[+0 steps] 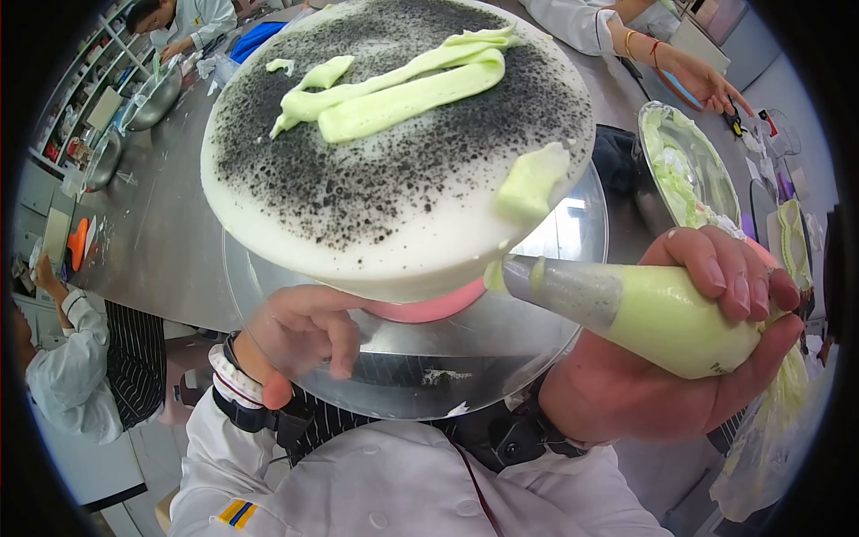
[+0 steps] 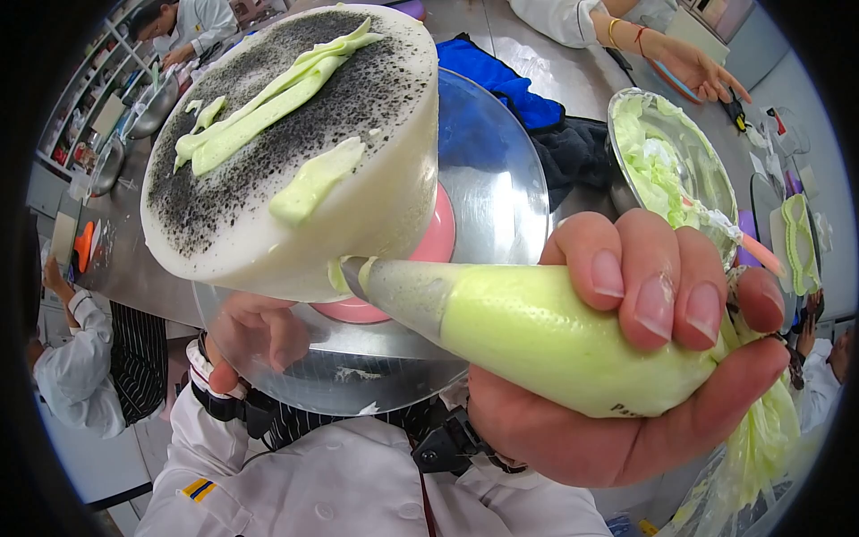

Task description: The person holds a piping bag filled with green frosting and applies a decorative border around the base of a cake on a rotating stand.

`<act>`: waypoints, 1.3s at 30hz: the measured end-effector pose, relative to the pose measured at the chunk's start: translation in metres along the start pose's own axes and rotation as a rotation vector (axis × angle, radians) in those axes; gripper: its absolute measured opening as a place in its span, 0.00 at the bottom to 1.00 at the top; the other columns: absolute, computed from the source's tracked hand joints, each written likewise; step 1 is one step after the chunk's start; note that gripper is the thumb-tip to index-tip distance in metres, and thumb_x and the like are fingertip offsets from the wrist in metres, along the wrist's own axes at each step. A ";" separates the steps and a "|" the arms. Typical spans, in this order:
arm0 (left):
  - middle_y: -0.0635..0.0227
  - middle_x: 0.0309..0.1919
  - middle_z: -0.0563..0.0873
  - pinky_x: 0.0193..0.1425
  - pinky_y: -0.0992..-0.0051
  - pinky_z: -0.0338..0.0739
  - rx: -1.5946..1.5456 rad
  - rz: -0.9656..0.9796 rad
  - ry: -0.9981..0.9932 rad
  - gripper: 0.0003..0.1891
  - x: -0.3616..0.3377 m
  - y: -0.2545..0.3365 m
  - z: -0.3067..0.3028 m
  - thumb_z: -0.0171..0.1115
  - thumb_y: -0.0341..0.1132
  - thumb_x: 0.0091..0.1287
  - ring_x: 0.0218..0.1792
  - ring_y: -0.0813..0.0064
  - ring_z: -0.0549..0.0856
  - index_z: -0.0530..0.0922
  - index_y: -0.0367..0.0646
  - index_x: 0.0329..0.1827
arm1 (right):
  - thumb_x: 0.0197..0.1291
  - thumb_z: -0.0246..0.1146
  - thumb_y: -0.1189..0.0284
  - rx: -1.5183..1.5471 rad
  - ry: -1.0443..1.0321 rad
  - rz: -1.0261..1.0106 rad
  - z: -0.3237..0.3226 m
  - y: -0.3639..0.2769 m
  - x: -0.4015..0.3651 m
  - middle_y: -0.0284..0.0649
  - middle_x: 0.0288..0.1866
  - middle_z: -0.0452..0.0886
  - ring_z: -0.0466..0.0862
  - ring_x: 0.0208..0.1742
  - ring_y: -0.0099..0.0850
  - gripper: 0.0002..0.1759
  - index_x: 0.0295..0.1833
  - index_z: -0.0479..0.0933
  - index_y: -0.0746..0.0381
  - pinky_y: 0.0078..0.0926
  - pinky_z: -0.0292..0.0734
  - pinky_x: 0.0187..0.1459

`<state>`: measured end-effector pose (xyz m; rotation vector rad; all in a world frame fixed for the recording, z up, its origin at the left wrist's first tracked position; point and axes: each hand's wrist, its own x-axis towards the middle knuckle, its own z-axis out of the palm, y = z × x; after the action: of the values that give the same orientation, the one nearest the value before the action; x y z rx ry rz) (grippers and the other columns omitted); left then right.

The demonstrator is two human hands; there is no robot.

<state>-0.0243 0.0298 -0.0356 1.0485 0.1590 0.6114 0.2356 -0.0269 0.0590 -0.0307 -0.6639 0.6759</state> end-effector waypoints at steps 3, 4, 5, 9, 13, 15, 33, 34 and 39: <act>0.64 0.31 0.81 0.41 0.75 0.71 0.011 -0.001 -0.009 0.56 0.000 0.000 -0.001 0.76 0.52 0.33 0.33 0.75 0.78 0.60 0.31 0.65 | 0.62 0.55 0.68 0.002 0.004 0.004 0.000 0.000 0.000 0.34 0.33 0.67 0.70 0.36 0.21 0.09 0.42 0.68 0.61 0.22 0.68 0.42; 0.64 0.31 0.81 0.41 0.76 0.71 0.015 -0.008 -0.001 0.56 -0.001 0.001 0.000 0.76 0.52 0.33 0.34 0.76 0.78 0.60 0.31 0.66 | 0.62 0.55 0.68 0.004 0.007 0.008 0.001 0.000 0.000 0.34 0.33 0.67 0.70 0.36 0.21 0.09 0.42 0.67 0.61 0.22 0.68 0.42; 0.64 0.31 0.81 0.41 0.76 0.71 0.019 -0.015 0.008 0.57 -0.001 0.001 0.000 0.76 0.53 0.33 0.34 0.76 0.78 0.60 0.31 0.66 | 0.62 0.55 0.68 0.004 0.006 0.008 0.000 0.000 0.000 0.34 0.33 0.67 0.70 0.36 0.21 0.09 0.42 0.67 0.61 0.22 0.68 0.42; 0.64 0.31 0.81 0.41 0.76 0.71 0.019 -0.015 0.009 0.56 -0.001 0.001 0.000 0.76 0.52 0.33 0.34 0.76 0.79 0.60 0.31 0.66 | 0.62 0.55 0.68 0.011 0.006 0.012 0.000 0.000 0.000 0.34 0.32 0.67 0.70 0.36 0.22 0.09 0.42 0.67 0.61 0.22 0.68 0.42; 0.64 0.31 0.81 0.41 0.76 0.71 0.008 0.001 -0.007 0.57 0.000 0.000 -0.001 0.77 0.51 0.33 0.34 0.76 0.79 0.59 0.30 0.66 | 0.62 0.55 0.68 0.005 0.003 0.014 0.000 0.000 0.000 0.34 0.32 0.67 0.70 0.36 0.21 0.08 0.43 0.67 0.61 0.22 0.68 0.42; 0.64 0.31 0.81 0.41 0.76 0.71 0.002 0.005 -0.015 0.57 0.000 0.000 -0.002 0.77 0.51 0.33 0.34 0.76 0.79 0.58 0.30 0.66 | 0.63 0.55 0.68 0.006 0.000 0.019 0.000 0.000 0.000 0.34 0.32 0.67 0.70 0.36 0.21 0.08 0.43 0.67 0.60 0.22 0.68 0.42; 0.63 0.32 0.80 0.42 0.75 0.71 0.001 0.003 -0.037 0.57 0.001 0.001 -0.002 0.77 0.51 0.34 0.34 0.76 0.78 0.58 0.28 0.66 | 0.63 0.55 0.68 0.003 -0.001 0.034 -0.001 0.000 0.000 0.33 0.32 0.68 0.70 0.36 0.21 0.09 0.43 0.67 0.61 0.22 0.67 0.43; 0.63 0.32 0.80 0.41 0.75 0.71 -0.007 0.012 -0.041 0.57 0.001 0.000 -0.003 0.77 0.51 0.34 0.34 0.76 0.78 0.58 0.28 0.66 | 0.63 0.55 0.68 0.003 0.001 0.035 -0.001 -0.001 0.000 0.33 0.32 0.68 0.70 0.36 0.21 0.09 0.43 0.67 0.61 0.22 0.67 0.42; 0.64 0.32 0.80 0.41 0.75 0.70 -0.012 0.017 -0.034 0.57 0.000 0.000 -0.002 0.76 0.52 0.35 0.34 0.76 0.78 0.58 0.28 0.66 | 0.63 0.55 0.68 -0.009 0.003 0.036 -0.001 0.000 0.001 0.33 0.32 0.68 0.71 0.36 0.21 0.09 0.43 0.67 0.61 0.23 0.68 0.42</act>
<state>-0.0258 0.0316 -0.0367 1.0494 0.1166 0.6088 0.2369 -0.0267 0.0583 -0.0525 -0.6644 0.7079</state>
